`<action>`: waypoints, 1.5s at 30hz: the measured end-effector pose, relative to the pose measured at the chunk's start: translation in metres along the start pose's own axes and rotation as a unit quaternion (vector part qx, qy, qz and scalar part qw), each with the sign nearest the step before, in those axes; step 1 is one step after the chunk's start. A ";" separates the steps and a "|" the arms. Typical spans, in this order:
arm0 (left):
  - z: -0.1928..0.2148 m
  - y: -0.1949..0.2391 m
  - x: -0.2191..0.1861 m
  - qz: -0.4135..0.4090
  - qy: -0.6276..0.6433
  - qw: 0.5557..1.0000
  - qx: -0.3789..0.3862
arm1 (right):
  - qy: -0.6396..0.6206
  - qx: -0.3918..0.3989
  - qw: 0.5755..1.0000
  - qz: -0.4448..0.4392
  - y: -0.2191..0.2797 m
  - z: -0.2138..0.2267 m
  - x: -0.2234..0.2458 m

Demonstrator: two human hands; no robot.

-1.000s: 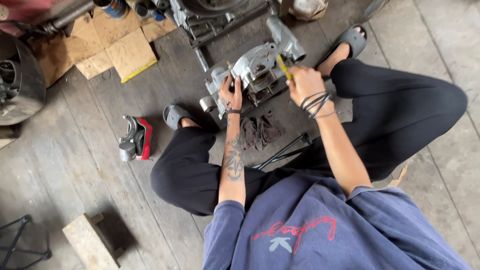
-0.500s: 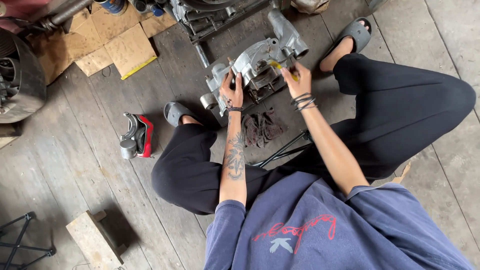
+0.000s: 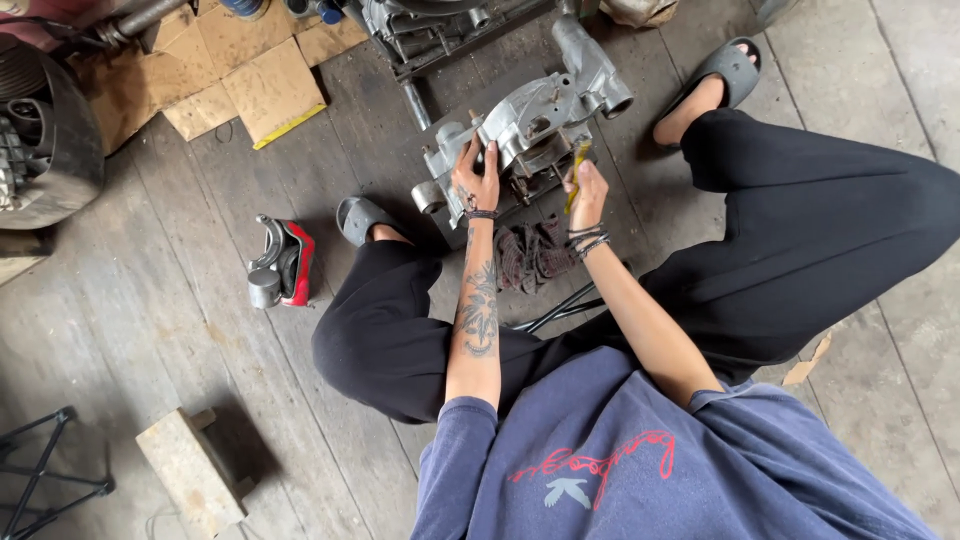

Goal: Cleaning an engine casing using a scraper and a cloth to remove residue and grime.

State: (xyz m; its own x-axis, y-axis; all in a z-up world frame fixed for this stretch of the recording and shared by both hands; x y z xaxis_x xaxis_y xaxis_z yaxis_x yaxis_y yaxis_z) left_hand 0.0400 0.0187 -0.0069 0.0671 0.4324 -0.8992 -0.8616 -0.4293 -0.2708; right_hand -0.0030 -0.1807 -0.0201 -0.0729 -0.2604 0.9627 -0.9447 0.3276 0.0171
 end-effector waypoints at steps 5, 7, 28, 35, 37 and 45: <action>0.004 -0.001 -0.017 -0.007 0.009 1.000 0.000 | 0.116 0.006 0.988 0.098 0.010 -0.003 0.016; 0.007 0.005 -0.016 0.004 -0.008 1.000 0.007 | 0.134 0.010 0.989 0.068 0.010 -0.014 0.013; 0.000 -0.002 -0.005 -0.002 -0.003 1.000 0.016 | 0.269 0.035 0.954 0.129 -0.014 -0.015 0.012; 0.000 -0.001 0.003 0.013 -0.007 1.000 0.018 | 0.299 0.046 0.937 0.173 -0.025 -0.009 -0.015; 0.001 -0.002 0.004 0.015 -0.016 1.000 0.016 | 0.324 0.065 0.922 0.200 -0.028 -0.008 -0.017; 0.004 0.000 -0.006 0.014 0.007 1.000 0.018 | 0.272 0.026 0.947 0.167 -0.026 -0.006 0.025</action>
State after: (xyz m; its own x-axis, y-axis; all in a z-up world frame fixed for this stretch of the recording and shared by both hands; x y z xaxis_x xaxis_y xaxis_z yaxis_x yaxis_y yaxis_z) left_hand 0.0371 0.0194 -0.0004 0.0492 0.4088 -0.9113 -0.8809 -0.4122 -0.2325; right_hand 0.0218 -0.1901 0.0051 -0.2079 0.3613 0.9090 -0.9138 0.2598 -0.3123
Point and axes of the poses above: each hand's wrist, its own y-axis away from the middle knuckle, its own z-axis out of the back of the hand, x = y × z, the point moved 4 cm from there along -y, towards the middle knuckle, and after that the axes turned 3 degrees about y, right-handed, at the moved point
